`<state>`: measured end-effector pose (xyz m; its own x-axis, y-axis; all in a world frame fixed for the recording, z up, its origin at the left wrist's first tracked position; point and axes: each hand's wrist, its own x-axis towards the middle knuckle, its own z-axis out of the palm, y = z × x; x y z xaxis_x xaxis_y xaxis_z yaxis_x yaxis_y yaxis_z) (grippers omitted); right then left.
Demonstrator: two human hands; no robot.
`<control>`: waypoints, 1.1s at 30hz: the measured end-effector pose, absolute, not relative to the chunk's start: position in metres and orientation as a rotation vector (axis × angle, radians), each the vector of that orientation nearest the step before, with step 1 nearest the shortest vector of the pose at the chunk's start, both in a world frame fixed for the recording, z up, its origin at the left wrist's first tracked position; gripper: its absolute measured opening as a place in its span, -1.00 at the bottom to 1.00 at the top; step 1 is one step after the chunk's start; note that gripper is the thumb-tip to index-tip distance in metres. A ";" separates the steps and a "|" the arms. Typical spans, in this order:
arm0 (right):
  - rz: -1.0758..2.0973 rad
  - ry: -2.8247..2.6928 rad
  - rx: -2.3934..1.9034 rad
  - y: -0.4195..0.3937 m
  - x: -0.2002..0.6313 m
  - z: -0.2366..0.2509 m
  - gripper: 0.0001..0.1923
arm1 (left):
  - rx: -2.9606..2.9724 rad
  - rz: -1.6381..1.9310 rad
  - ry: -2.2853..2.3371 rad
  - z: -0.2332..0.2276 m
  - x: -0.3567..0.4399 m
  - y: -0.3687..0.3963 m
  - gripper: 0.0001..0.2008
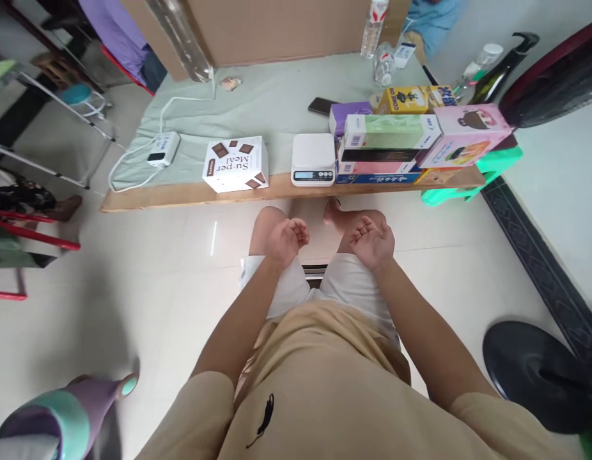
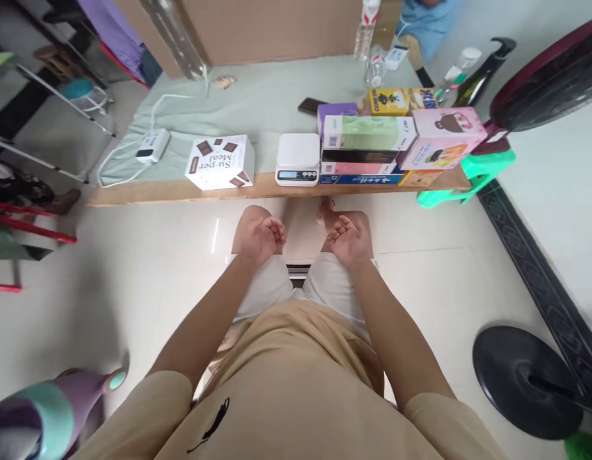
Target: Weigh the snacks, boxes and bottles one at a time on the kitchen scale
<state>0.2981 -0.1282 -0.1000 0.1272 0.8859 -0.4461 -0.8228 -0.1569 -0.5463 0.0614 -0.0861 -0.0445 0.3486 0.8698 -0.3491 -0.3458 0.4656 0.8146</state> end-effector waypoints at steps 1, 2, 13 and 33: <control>1.508 -0.086 -0.861 -0.122 0.295 -0.104 -0.63 | 0.684 0.867 0.874 -0.043 0.055 -0.085 -0.61; 1.519 -0.080 -0.864 -0.117 0.292 -0.108 -0.63 | 0.663 0.856 0.867 -0.042 0.050 -0.084 -0.61; 1.535 -0.065 -0.858 -0.123 0.302 -0.113 -0.62 | 0.516 0.803 0.820 -0.059 0.036 -0.061 -0.65; 1.581 0.027 -0.754 -0.094 0.288 -0.121 -0.57 | 0.773 0.790 0.814 -0.051 0.140 -0.003 -0.77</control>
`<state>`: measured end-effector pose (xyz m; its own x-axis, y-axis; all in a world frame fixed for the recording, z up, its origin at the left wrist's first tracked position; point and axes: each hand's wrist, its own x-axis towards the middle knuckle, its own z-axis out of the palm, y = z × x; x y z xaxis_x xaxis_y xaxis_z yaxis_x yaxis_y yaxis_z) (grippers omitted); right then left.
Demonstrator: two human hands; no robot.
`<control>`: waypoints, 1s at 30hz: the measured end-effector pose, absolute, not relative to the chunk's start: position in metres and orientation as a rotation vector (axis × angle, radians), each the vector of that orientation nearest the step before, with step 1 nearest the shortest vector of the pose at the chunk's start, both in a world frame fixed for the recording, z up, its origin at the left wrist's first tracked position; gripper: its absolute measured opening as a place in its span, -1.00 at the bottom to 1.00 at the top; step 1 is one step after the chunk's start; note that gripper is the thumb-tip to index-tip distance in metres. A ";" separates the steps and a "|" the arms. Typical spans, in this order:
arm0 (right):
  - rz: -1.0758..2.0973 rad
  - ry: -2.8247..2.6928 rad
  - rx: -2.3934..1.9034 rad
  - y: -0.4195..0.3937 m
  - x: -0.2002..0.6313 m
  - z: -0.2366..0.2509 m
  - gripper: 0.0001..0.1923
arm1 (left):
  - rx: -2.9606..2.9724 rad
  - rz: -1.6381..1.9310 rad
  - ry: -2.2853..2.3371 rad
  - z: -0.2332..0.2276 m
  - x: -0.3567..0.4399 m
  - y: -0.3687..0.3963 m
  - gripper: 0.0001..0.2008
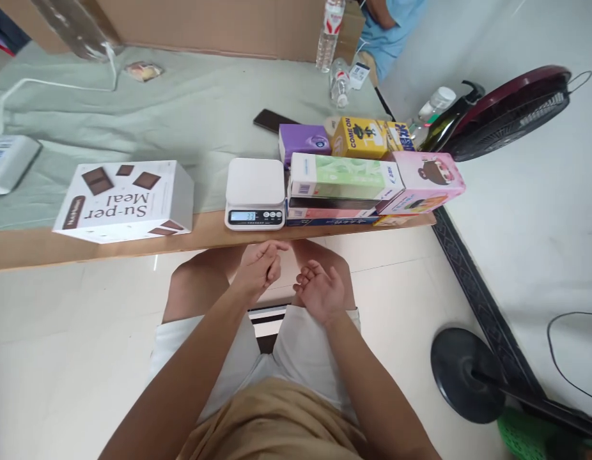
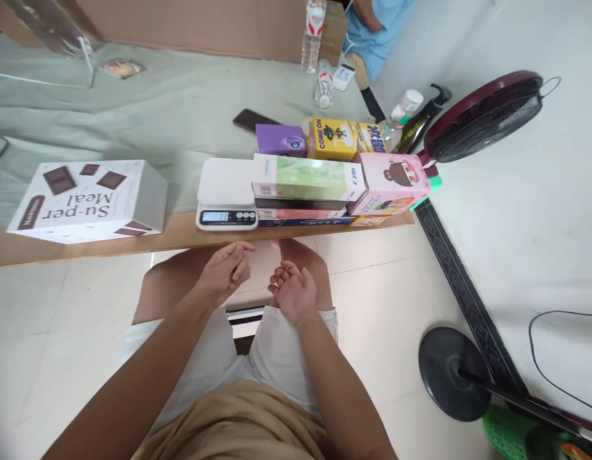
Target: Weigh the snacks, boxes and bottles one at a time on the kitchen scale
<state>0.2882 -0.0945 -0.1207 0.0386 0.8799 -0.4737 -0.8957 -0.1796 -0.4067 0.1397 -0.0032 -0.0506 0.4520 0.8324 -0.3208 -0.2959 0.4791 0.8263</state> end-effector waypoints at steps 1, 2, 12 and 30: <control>1.588 0.034 -0.747 -0.093 0.287 -0.122 -0.56 | 0.798 0.804 0.833 -0.053 0.137 -0.003 -0.81; 1.594 0.042 -0.740 -0.093 0.287 -0.122 -0.55 | 0.823 0.822 0.848 -0.054 0.135 -0.001 -0.83; 1.619 0.078 -0.694 -0.095 0.284 -0.124 -0.53 | 1.579 1.272 0.981 0.020 0.164 0.073 -0.86; 1.623 0.045 -0.728 -0.097 0.284 -0.126 -0.54 | 2.191 0.741 0.793 0.035 0.180 0.128 -0.29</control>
